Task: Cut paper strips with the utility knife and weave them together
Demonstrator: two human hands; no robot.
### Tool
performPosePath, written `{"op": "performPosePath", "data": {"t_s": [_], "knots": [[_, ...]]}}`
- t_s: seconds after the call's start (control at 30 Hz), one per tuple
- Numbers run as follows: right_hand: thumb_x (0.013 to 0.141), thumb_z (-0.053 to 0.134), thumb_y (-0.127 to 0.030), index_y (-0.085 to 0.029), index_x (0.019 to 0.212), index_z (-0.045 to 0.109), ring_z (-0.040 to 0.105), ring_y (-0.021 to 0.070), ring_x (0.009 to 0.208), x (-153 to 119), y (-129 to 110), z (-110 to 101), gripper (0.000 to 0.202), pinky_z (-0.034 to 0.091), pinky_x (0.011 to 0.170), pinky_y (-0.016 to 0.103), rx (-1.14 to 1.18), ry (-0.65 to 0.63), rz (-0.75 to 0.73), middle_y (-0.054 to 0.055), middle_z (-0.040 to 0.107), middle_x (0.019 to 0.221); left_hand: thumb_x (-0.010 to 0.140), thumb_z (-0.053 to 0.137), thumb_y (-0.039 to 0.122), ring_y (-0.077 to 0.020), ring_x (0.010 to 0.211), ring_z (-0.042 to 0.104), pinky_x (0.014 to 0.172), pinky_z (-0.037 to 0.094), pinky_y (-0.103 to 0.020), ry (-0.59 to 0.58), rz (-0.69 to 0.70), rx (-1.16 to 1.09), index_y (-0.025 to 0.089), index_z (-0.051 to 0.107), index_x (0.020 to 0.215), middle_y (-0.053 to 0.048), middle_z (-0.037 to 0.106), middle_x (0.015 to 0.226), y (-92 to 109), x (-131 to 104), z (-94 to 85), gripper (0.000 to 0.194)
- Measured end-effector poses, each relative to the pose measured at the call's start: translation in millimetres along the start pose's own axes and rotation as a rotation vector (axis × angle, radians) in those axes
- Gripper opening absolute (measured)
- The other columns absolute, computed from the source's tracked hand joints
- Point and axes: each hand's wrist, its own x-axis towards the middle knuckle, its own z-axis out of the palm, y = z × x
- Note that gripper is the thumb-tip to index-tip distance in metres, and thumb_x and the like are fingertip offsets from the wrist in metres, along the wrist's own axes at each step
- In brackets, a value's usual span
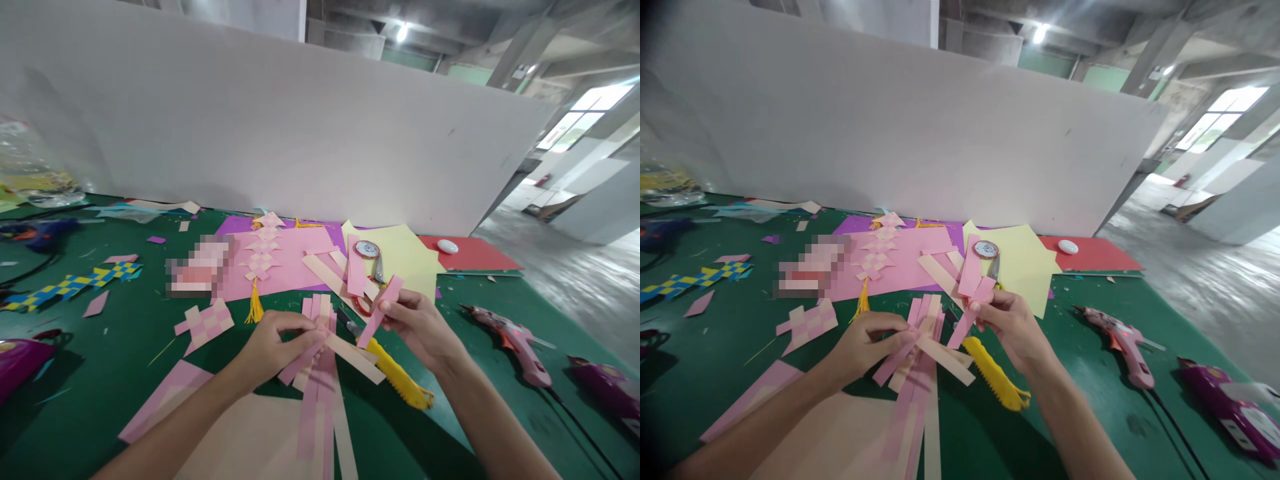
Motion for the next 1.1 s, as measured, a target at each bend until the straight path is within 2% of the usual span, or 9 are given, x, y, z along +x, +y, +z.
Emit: {"op": "performPosePath", "data": {"t_s": [0.37, 0.6, 0.9, 1.1], "knots": [[0.070, 0.072, -0.032, -0.016, 0.068, 0.068, 0.046, 0.0119, 0.059, -1, 1, 0, 0.017, 0.038, 0.056, 0.027, -0.111, -0.013, -0.065, 0.001, 0.055, 0.063, 0.083, 0.057, 0.028, -0.0153, 0.059, 0.058, 0.054, 0.043, -0.022, 0.032, 0.026, 0.033, 0.020, 0.073, 0.071, -0.004, 0.067, 0.064, 1, 0, -0.2, 0.022], [0.070, 0.073, -0.032, -0.016, 0.067, 0.068, 0.046, 0.0119, 0.058, -1, 1, -2, 0.017, 0.038, 0.055, 0.027, -0.135, 0.031, -0.083, 0.001, 0.055, 0.062, 0.083, 0.057, 0.029, -0.0158, 0.060, 0.058, 0.054, 0.043, -0.022, 0.040, 0.025, 0.042, 0.020, 0.073, 0.073, -0.004, 0.067, 0.065, 1, 0, 0.4, 0.021], [0.072, 0.071, -0.031, -0.016, 0.071, 0.068, 0.046, 0.0112, 0.059, -4, 7, 10, 0.015, 0.037, 0.056, 0.025, -0.135, -0.015, -0.083, 0.000, 0.055, 0.064, 0.083, 0.057, 0.029, -0.0166, 0.061, 0.060, 0.056, 0.045, -0.023, 0.040, 0.036, 0.060, 0.021, 0.074, 0.074, -0.004, 0.068, 0.067, 2, -1, 1.3, 0.021], [0.069, 0.073, -0.033, -0.017, 0.066, 0.066, 0.047, 0.0112, 0.058, -6, 8, 22, 0.018, 0.039, 0.056, 0.025, -0.113, -0.025, -0.090, -0.001, 0.056, 0.061, 0.082, 0.057, 0.030, -0.0178, 0.061, 0.060, 0.060, 0.047, -0.026, 0.046, 0.045, 0.069, 0.021, 0.074, 0.072, -0.005, 0.068, 0.065, 1, -1, 1.9, 0.022]]}}
